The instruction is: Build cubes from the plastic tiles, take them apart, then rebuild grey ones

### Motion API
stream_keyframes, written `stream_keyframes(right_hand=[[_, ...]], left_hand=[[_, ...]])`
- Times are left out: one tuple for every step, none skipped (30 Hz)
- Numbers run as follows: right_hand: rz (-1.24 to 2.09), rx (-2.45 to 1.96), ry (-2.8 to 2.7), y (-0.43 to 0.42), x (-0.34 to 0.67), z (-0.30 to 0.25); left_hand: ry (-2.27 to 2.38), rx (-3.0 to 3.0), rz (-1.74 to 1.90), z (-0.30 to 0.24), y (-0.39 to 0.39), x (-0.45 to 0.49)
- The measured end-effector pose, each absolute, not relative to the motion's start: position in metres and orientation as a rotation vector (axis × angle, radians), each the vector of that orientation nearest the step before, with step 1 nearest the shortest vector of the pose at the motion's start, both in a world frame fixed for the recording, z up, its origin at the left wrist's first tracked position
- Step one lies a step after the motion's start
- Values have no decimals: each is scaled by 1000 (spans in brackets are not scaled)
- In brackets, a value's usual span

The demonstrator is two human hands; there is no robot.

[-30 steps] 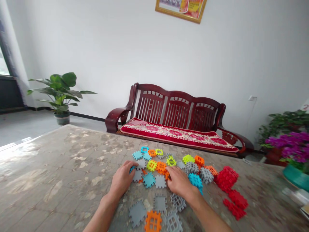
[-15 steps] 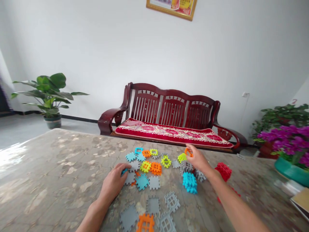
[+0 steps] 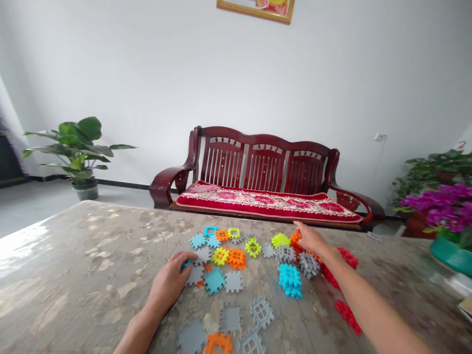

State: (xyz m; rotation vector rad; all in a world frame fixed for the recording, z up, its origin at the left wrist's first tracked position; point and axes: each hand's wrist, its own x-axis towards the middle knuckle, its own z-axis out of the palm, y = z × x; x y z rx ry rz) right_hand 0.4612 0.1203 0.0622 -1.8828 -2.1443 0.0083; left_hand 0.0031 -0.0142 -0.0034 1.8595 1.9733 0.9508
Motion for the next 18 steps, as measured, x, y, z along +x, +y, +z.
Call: stream_keyframes(right_hand=[[24,-1886,-2147,121,462,61],[40,-1889,-2145,121,463,61],[53,-1887,-2141,121,464,61],[56,-1882,-2138,119,463,62],[57,-1864,-2127,116,460,62],[68,-1822,-2099,110,456,63],[95,-1762,-2058,102,450,64],[141,-1679,-2004,91,441,64],[217,-1577,-1931,78,431,64],[302,-1507,-1885,62,420,63],[371,-1456,-1879,45,409,61],[417,-1417,-1897,27,398,58],[440,-1374,-1924,9,388,55],[457,-1343,-1931,-7,380,51],[464,-1322,-1903,-22,374,47],[462,-1308,-1869,-34,369,42],[455,-1295,-1830,-43,366,37],[450,-1278,-1795,-51,365,32]], left_hand=[[1972,1857,955,-3,-14,3],[1970,1855,959,-3,-14,3],[1966,1854,964,-3,-14,3],[1961,1853,968,-3,-15,3],[1956,1852,972,-2,-15,3],[1950,1852,974,-2,-15,4],[1946,1851,974,-1,-16,4],[1943,1850,974,-1,-16,5],[1939,1850,974,0,-16,5],[1937,1849,976,1,-16,5],[1933,1848,980,1,-17,5],[1926,1849,991,1,-17,5],[1916,1849,1007,1,-16,5],[1901,1848,1027,1,-16,4],[1883,1845,1049,1,-16,3],[1867,1839,1068,1,-15,2],[1854,1833,1084,1,-15,1],[1846,1826,1096,0,-15,1]])
